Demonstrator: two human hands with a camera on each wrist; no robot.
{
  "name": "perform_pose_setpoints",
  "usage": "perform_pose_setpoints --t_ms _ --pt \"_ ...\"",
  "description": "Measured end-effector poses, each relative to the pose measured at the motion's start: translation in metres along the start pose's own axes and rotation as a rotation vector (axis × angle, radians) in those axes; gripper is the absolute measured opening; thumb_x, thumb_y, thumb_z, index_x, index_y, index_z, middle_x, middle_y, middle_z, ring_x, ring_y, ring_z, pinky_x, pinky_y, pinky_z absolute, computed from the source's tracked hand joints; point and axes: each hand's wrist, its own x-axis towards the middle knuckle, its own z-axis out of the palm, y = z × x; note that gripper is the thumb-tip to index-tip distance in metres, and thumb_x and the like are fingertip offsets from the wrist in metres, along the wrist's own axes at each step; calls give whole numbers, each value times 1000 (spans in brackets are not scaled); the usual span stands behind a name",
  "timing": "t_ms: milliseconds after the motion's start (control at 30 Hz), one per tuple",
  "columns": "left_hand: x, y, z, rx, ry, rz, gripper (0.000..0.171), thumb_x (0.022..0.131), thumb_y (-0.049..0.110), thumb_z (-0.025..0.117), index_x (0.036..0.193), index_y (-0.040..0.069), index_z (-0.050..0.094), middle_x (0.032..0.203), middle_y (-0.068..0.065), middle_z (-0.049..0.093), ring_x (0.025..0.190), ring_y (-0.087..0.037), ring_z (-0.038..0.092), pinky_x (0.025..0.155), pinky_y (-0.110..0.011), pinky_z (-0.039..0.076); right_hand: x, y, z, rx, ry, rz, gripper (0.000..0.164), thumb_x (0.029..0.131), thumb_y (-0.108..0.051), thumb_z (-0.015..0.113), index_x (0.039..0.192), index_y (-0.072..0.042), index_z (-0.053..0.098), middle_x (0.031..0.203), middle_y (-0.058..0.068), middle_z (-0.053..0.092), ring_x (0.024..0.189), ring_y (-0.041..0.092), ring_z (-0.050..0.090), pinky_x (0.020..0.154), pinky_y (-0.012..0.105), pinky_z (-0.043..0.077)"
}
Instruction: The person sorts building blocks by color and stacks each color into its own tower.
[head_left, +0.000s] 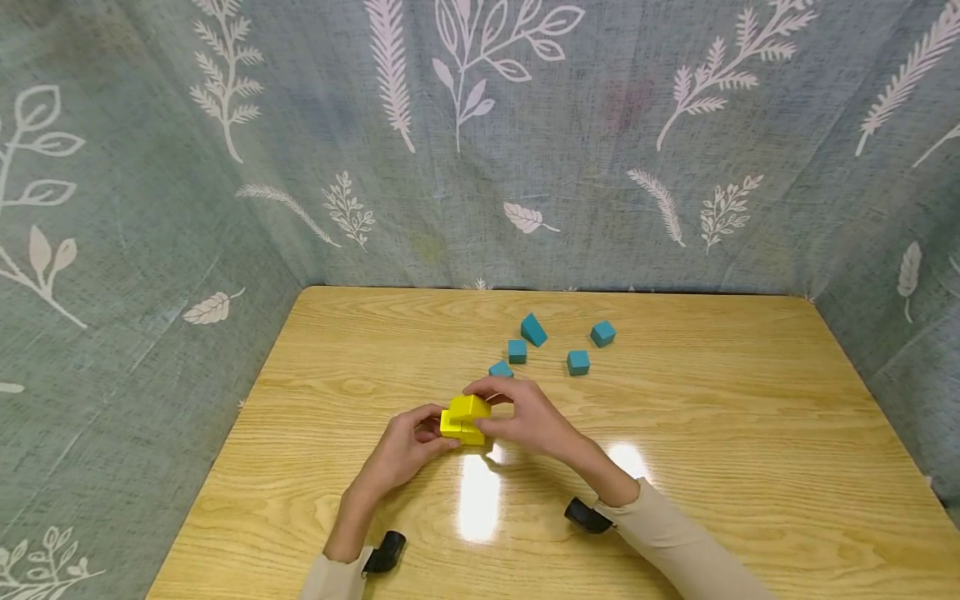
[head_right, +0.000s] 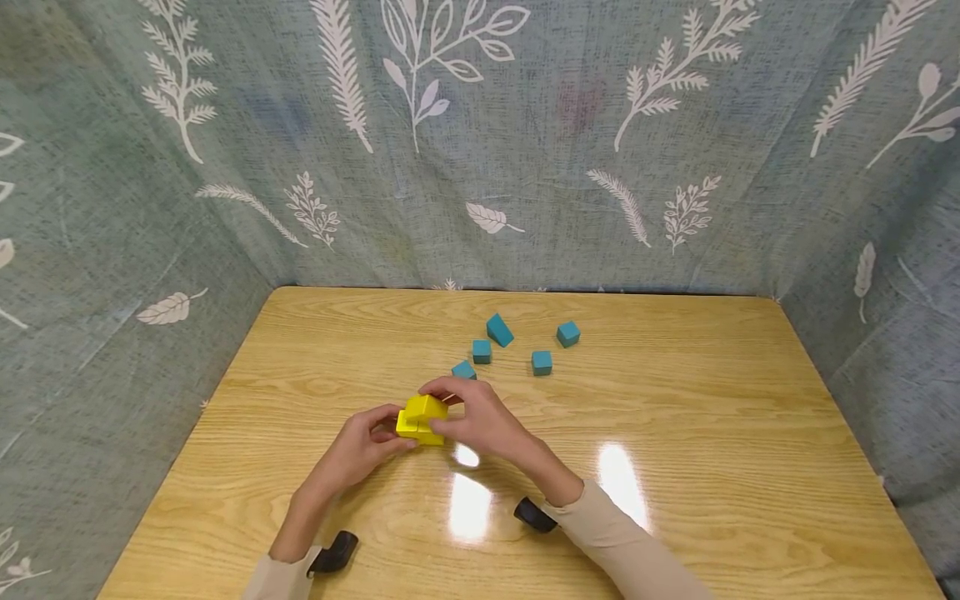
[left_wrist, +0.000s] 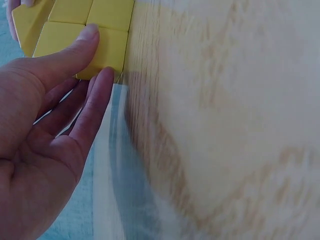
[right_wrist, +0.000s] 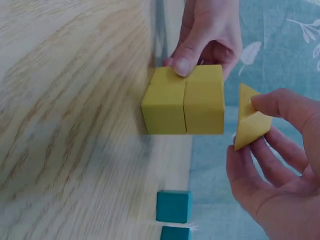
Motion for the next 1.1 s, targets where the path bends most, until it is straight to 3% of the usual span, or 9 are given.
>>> perform_pose_setpoints --t_ms 367,867,1100 --pt "0 2 2 -5 -8 14 34 90 1 77 123 0 68 111 -12 69 99 -26 67 85 -28 59 4 -1 10 -98 -66 -46 36 92 1 74 127 -2 68 121 8 71 105 18 66 93 36 57" --pt "0 3 2 38 -7 38 35 90 0 77 123 0 67 110 -11 69 99 -25 67 83 -27 59 4 -1 9 -106 -84 -53 37 92 1 74 128 -1 66 123 10 69 109 22 67 96 32 55" --pt "-2 7 -4 122 -55 39 61 90 15 82 142 -1 55 114 -8 65 97 -22 63 83 -32 58 1 -1 10 -130 -73 -61 48 96 -15 76 137 2 59 137 14 63 123 28 60 104 44 50"
